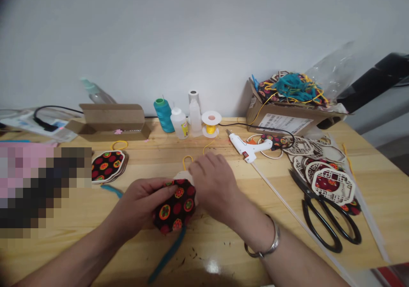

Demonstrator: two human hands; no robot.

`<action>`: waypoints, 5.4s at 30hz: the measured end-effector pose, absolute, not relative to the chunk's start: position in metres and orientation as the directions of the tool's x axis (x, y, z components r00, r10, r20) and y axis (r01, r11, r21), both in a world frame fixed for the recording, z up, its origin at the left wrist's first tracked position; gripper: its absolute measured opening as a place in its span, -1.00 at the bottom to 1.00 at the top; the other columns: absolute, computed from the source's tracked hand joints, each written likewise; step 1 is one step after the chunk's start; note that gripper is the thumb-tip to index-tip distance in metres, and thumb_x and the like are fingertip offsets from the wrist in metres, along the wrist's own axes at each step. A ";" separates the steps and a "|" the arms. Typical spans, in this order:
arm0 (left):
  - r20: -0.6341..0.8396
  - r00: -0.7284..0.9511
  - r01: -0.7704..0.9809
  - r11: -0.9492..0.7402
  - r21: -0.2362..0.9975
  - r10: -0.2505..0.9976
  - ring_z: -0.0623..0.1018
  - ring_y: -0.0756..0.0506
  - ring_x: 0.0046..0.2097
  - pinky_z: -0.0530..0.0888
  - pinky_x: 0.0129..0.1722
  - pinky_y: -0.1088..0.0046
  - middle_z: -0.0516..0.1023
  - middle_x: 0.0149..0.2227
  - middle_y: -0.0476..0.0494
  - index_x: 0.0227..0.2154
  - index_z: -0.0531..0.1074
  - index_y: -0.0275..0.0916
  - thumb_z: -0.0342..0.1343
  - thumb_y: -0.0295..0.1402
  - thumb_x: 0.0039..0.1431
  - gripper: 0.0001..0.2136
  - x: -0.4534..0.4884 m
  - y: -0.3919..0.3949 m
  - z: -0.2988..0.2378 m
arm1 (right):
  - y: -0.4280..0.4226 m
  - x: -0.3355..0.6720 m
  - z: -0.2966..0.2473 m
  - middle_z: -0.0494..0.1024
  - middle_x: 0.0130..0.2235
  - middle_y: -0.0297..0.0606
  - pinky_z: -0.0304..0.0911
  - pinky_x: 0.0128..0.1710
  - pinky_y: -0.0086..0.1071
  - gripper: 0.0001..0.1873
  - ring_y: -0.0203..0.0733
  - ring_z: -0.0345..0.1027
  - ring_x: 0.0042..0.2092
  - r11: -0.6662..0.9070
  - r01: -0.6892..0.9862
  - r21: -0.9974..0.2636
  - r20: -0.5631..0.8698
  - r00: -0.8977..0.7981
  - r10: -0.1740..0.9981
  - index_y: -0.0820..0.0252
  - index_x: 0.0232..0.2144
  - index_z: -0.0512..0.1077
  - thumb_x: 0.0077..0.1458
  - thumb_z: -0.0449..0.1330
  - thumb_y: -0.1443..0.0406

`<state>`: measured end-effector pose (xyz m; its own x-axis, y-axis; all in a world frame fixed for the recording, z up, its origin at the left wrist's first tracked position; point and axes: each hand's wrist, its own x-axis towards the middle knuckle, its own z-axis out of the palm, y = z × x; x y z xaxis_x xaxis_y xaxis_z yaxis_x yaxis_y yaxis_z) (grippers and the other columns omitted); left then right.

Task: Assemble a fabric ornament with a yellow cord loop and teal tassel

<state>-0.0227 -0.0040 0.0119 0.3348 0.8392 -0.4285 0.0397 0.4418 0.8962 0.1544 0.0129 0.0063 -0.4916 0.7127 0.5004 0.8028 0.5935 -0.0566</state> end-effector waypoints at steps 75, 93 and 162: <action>-0.365 0.322 0.087 0.357 0.930 0.873 0.53 -0.06 -0.43 0.44 -0.41 0.47 0.59 -0.46 -0.07 -0.39 0.54 -0.25 0.26 -0.34 -0.15 -0.81 -0.023 -0.001 0.017 | 0.013 0.162 0.018 0.43 -0.52 -0.41 0.02 -0.47 -0.50 -0.89 -0.38 0.22 -0.45 0.382 0.599 -0.704 -0.005 -0.543 0.840 0.17 -0.50 0.46 0.02 0.14 0.34; -0.286 0.194 0.216 0.243 0.946 0.939 0.48 -0.02 -0.45 0.39 -0.45 0.56 0.56 -0.51 0.01 -0.49 0.53 -0.22 0.17 -0.33 -0.06 -0.90 -0.018 -0.002 0.014 | 0.000 0.149 0.017 0.42 -0.49 -0.29 0.06 -0.43 -0.42 -0.85 -0.30 0.24 -0.43 0.459 0.780 -0.426 0.170 -0.429 0.887 0.24 -0.50 0.38 0.00 0.01 0.41; -0.437 0.203 -0.105 0.464 0.880 0.876 0.50 0.00 -0.47 0.42 -0.47 0.55 0.56 -0.49 -0.03 -0.41 0.49 -0.29 0.26 -0.34 -0.14 -0.80 -0.025 0.002 0.011 | 0.004 0.146 0.010 0.44 -0.43 -0.35 0.17 -0.33 -0.47 -0.93 -0.35 0.29 -0.36 0.428 0.443 -0.788 0.226 -0.438 0.870 0.21 -0.46 0.42 0.01 0.15 0.42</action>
